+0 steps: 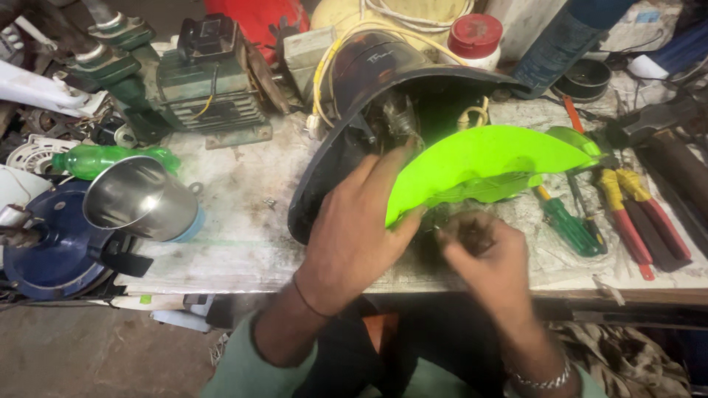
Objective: The person uses a screwdriver to unscrew screws from the green plastic base housing of a mixer-grinder appliance, working around its underside one screw at a time. They then lift the housing off the motor unit and set it aside, exposing the internal motor and wiring.
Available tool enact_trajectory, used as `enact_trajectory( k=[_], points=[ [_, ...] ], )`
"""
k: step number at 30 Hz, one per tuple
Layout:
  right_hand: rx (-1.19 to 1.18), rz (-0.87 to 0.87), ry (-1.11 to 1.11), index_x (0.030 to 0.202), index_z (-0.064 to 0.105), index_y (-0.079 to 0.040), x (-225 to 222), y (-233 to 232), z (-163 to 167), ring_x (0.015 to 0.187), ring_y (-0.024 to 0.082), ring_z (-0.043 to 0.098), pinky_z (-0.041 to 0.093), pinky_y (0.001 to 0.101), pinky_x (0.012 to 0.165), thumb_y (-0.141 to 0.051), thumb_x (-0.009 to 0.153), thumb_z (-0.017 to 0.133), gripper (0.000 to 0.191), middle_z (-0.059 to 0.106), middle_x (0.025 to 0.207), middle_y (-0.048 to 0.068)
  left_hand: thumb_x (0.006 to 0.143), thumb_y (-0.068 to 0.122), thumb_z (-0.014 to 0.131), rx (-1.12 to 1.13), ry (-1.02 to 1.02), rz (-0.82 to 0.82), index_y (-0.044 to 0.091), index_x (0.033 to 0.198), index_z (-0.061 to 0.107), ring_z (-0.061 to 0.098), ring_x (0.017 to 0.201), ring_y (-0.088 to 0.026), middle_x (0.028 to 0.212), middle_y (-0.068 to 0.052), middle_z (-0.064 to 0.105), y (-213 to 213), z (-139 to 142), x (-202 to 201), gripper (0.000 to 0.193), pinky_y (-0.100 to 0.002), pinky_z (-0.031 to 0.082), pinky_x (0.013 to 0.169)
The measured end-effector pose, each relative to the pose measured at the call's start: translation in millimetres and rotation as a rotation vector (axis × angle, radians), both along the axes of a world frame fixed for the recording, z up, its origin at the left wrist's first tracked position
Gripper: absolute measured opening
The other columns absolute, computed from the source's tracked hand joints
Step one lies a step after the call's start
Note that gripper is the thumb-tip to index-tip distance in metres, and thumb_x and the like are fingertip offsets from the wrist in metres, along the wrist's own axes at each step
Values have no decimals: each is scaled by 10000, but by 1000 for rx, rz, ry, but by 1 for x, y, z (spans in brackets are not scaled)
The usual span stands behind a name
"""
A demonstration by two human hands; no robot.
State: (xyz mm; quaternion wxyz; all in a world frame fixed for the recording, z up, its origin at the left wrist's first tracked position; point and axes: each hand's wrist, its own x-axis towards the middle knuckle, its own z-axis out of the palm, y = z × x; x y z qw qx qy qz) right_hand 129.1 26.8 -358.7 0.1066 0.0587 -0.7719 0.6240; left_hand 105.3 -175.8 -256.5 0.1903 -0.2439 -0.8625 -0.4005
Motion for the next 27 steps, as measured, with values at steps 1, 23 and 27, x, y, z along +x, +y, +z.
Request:
enact_trajectory(
  k=[1,23,27],
  points=[
    [251,-50,3,1019,724,2,0,5,1,715,186,715,554,301,653,-166,858,746,233,732,869,120,846,174,795,-36,-12,51,20,1351,563,678,1001,-406,1146,-210,660,1,-3,2,577,-453,559,832],
    [129,-392,-73,961,748,41,5,44,12,632,101,614,447,206,586,-147,918,832,210,739,799,92,826,160,886,46,130,75,4,1234,703,794,886,-246,1017,-170,773,-49,13,0,474,-325,598,760],
    [85,-250,-162,1086,738,2,7,38,13,682,79,726,591,218,606,-151,823,830,318,775,860,44,864,84,861,205,24,55,-28,1294,682,776,957,-173,1102,-141,784,-60,13,-4,479,-296,615,838]
  ],
)
